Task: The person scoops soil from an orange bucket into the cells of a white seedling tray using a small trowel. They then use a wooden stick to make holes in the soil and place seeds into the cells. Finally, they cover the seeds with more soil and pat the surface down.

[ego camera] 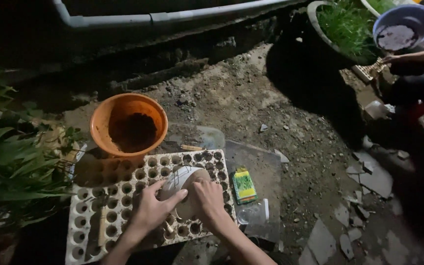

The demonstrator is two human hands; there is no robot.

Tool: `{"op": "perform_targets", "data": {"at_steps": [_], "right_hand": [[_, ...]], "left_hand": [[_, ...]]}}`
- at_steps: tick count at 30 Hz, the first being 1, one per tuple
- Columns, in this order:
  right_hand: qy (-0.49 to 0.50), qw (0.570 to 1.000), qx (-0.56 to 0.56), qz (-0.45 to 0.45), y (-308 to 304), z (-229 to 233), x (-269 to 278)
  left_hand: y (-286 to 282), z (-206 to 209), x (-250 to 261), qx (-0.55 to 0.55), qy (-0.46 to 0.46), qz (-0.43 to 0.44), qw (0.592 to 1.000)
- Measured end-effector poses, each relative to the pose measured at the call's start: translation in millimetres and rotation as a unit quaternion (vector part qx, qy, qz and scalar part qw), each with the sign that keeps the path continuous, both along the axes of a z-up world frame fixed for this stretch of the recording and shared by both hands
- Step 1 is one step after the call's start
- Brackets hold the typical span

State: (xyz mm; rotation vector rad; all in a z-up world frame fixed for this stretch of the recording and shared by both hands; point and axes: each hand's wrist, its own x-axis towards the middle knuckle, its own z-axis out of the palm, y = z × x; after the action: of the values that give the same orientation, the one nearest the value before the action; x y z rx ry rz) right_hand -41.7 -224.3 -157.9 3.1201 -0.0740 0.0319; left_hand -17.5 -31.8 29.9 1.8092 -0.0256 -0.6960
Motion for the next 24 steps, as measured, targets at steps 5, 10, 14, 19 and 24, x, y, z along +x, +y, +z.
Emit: {"op": "perform_targets", "data": {"at_steps": [5, 10, 14, 19, 24], "right_hand": [[0.009, 0.998, -0.056, 0.017, -1, -20, -2], [-0.03, 0.997, -0.062, 0.046, -12, -38, 6], [-0.042, 0.997, -0.047, 0.048, -13, -34, 2], [0.093, 0.986, 0.138, -0.03, 26, 105, -12], [0.119, 0.932, 0.332, -0.089, -15, 133, -12]], "left_hand": [[2, -27, 1, 0.063, -0.056, -0.015, 0.996], [0, 3, -3, -0.006, 0.012, 0.001, 1.0], [5, -27, 2, 0.042, -0.021, -0.016, 0.999], [14, -2, 4, -0.049, 0.048, 0.011, 0.998], [40, -1, 7, -0.098, -0.14, 0.064, 0.983]]}}
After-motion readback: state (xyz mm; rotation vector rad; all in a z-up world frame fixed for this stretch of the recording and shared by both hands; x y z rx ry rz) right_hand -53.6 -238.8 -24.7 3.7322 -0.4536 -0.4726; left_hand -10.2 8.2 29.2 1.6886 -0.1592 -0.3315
